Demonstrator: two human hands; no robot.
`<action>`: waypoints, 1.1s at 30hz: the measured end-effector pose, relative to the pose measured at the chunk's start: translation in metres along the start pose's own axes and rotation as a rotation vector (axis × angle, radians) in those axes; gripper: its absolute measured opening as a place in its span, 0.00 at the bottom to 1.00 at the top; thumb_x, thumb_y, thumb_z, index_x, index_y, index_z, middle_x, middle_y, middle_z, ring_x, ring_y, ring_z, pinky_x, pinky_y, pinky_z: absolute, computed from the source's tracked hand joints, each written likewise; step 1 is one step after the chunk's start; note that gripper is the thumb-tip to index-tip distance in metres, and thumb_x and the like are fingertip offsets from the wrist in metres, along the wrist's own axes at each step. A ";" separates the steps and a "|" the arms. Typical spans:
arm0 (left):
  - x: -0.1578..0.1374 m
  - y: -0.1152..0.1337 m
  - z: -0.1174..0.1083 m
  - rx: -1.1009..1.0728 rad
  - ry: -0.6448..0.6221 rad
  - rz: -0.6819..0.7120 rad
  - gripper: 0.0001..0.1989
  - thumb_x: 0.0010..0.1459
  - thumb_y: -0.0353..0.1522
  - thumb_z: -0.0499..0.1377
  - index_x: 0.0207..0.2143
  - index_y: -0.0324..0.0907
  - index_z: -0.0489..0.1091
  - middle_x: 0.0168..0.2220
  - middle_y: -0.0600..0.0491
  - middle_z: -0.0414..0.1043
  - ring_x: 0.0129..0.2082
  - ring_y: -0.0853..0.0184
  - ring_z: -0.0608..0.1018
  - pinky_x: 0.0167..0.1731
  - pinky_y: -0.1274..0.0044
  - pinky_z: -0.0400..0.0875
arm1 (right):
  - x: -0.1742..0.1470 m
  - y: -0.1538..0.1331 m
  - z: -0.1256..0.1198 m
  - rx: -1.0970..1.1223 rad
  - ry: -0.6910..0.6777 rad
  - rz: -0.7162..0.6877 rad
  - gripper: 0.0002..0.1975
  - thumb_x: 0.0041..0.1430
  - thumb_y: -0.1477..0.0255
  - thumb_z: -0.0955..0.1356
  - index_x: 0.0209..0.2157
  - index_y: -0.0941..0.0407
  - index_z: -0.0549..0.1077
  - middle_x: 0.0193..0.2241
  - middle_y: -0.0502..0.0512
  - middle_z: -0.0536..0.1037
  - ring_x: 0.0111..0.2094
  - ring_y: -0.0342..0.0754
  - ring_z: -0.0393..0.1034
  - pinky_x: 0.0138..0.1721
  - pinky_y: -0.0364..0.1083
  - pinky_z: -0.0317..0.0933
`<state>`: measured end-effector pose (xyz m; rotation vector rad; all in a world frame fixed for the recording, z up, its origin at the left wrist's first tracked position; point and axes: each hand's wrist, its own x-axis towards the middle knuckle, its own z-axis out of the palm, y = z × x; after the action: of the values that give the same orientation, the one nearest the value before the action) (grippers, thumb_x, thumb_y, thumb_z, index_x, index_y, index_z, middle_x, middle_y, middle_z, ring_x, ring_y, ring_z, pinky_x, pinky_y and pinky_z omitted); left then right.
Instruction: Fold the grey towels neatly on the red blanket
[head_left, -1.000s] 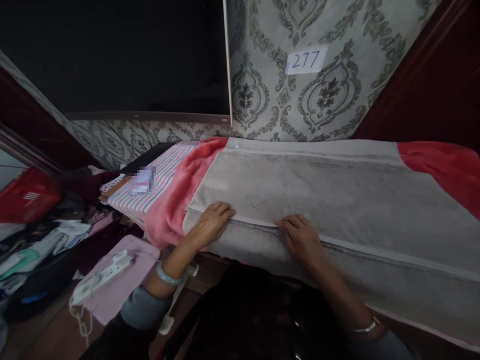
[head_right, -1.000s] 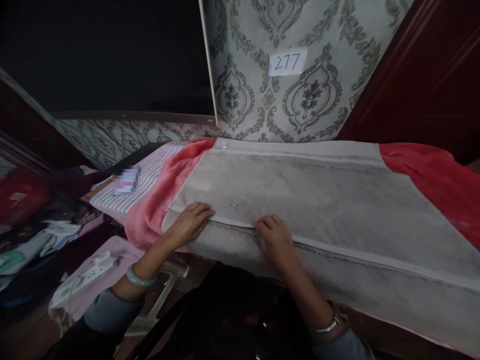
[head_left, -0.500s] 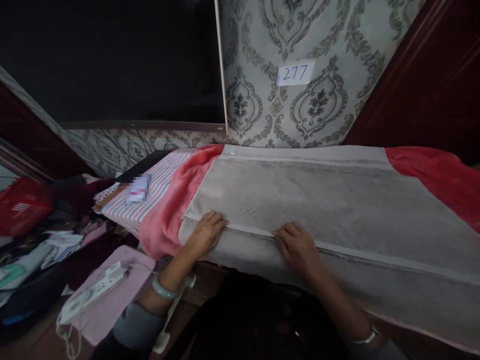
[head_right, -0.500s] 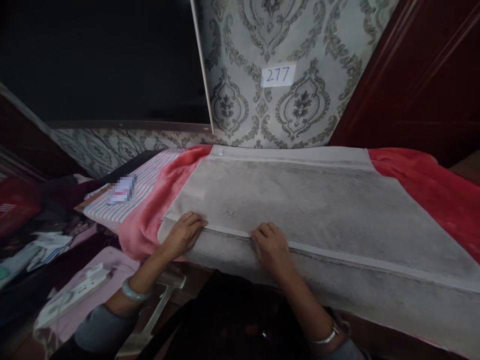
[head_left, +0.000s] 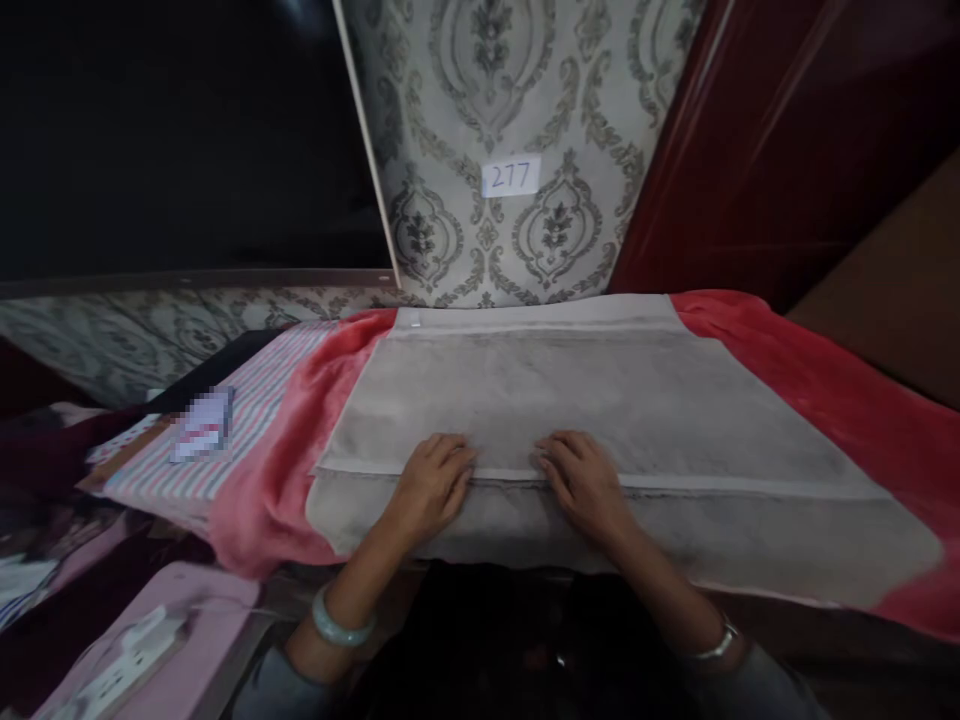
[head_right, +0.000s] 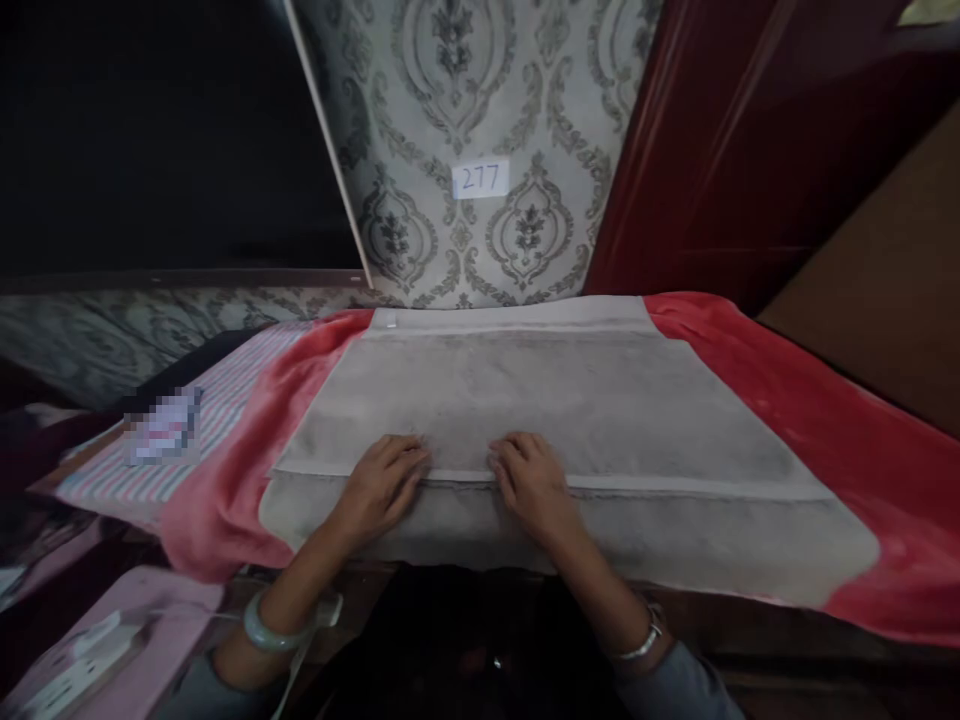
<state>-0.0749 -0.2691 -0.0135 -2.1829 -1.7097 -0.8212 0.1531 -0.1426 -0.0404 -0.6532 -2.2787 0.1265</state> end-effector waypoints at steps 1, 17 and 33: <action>0.007 0.008 0.008 -0.025 -0.017 0.020 0.15 0.64 0.28 0.53 0.51 0.42 0.71 0.48 0.44 0.73 0.48 0.58 0.74 0.47 0.62 0.72 | -0.003 0.004 -0.002 -0.019 -0.015 0.025 0.12 0.69 0.71 0.61 0.45 0.56 0.75 0.41 0.61 0.76 0.44 0.55 0.69 0.45 0.53 0.66; 0.035 0.007 0.057 0.011 -0.027 0.122 0.13 0.66 0.34 0.51 0.43 0.43 0.74 0.40 0.45 0.74 0.40 0.57 0.75 0.39 0.65 0.72 | -0.052 0.072 -0.064 -0.102 -0.071 0.171 0.12 0.66 0.72 0.65 0.48 0.54 0.76 0.47 0.61 0.76 0.50 0.55 0.68 0.49 0.55 0.64; 0.058 0.030 0.066 0.033 -0.059 0.253 0.11 0.66 0.29 0.50 0.42 0.40 0.73 0.38 0.46 0.73 0.39 0.59 0.73 0.39 0.69 0.71 | -0.068 0.105 -0.078 -0.201 0.004 0.137 0.13 0.65 0.80 0.60 0.40 0.56 0.75 0.37 0.60 0.76 0.41 0.54 0.67 0.44 0.52 0.62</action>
<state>-0.0192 -0.1965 -0.0293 -2.3587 -1.4198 -0.6639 0.2908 -0.0932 -0.0576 -0.9134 -2.2599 -0.0389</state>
